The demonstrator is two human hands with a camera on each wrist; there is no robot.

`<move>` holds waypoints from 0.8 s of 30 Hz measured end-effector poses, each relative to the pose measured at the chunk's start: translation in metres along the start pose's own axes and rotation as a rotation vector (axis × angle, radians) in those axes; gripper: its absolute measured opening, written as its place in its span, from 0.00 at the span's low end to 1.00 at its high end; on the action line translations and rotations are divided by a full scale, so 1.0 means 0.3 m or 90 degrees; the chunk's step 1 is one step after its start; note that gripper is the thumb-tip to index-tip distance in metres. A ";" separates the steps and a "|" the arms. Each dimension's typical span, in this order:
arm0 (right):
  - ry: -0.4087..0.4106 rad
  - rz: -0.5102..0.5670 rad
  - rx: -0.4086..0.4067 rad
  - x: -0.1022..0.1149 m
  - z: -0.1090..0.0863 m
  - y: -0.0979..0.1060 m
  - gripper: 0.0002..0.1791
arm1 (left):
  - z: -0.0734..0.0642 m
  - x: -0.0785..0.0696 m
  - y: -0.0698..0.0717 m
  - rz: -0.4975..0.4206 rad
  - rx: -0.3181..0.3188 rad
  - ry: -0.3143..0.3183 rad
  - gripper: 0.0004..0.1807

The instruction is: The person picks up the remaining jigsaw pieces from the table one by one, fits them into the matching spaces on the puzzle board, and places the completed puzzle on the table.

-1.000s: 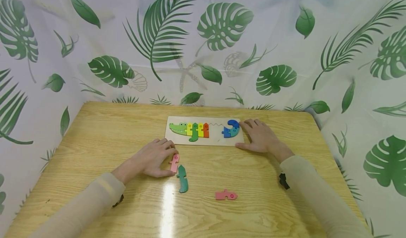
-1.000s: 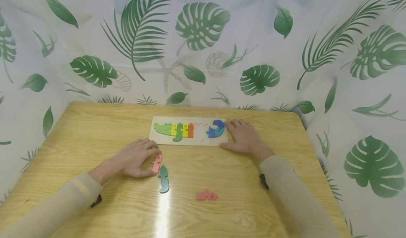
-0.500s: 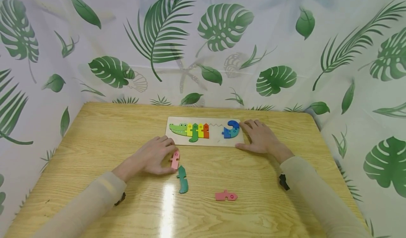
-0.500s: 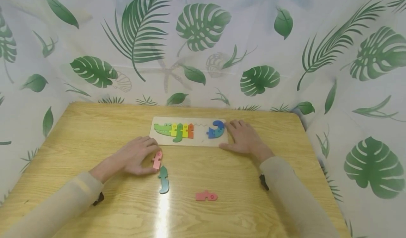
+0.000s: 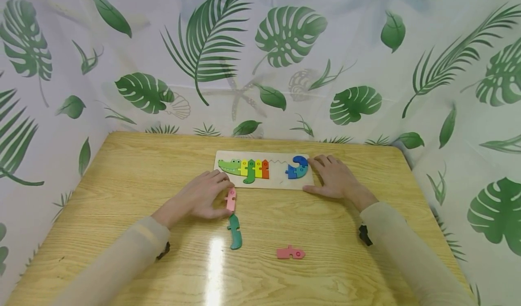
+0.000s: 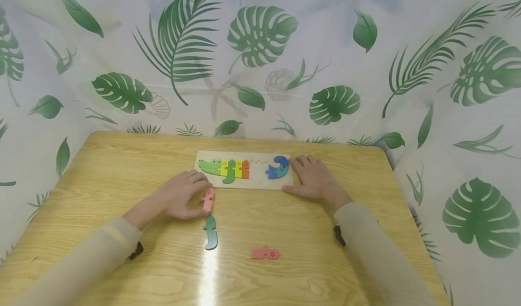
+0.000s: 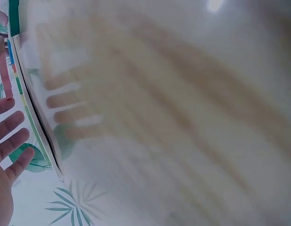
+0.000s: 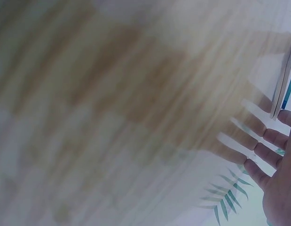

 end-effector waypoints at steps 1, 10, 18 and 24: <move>0.000 0.000 0.000 0.000 0.000 0.000 0.59 | 0.005 -0.001 0.002 -0.002 0.000 0.001 0.40; 0.000 -0.004 -0.005 0.000 0.001 -0.002 0.59 | 0.046 -0.006 0.014 -0.030 -0.002 0.010 0.41; 0.002 -0.007 -0.009 -0.003 0.009 -0.006 0.59 | 0.071 -0.009 0.023 -0.033 -0.003 0.003 0.41; -0.001 -0.007 -0.007 -0.010 0.015 -0.017 0.60 | 0.098 -0.008 0.028 -0.025 0.005 0.005 0.43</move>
Point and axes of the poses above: each hand's wrist, its own z-axis towards the middle knuckle, its own y-axis out of the back of the hand, x = y × z, the point moved 4 cm from there along z, towards the middle knuckle, and after that the axes turned 14 degrees about x, right-handed, at the moved point
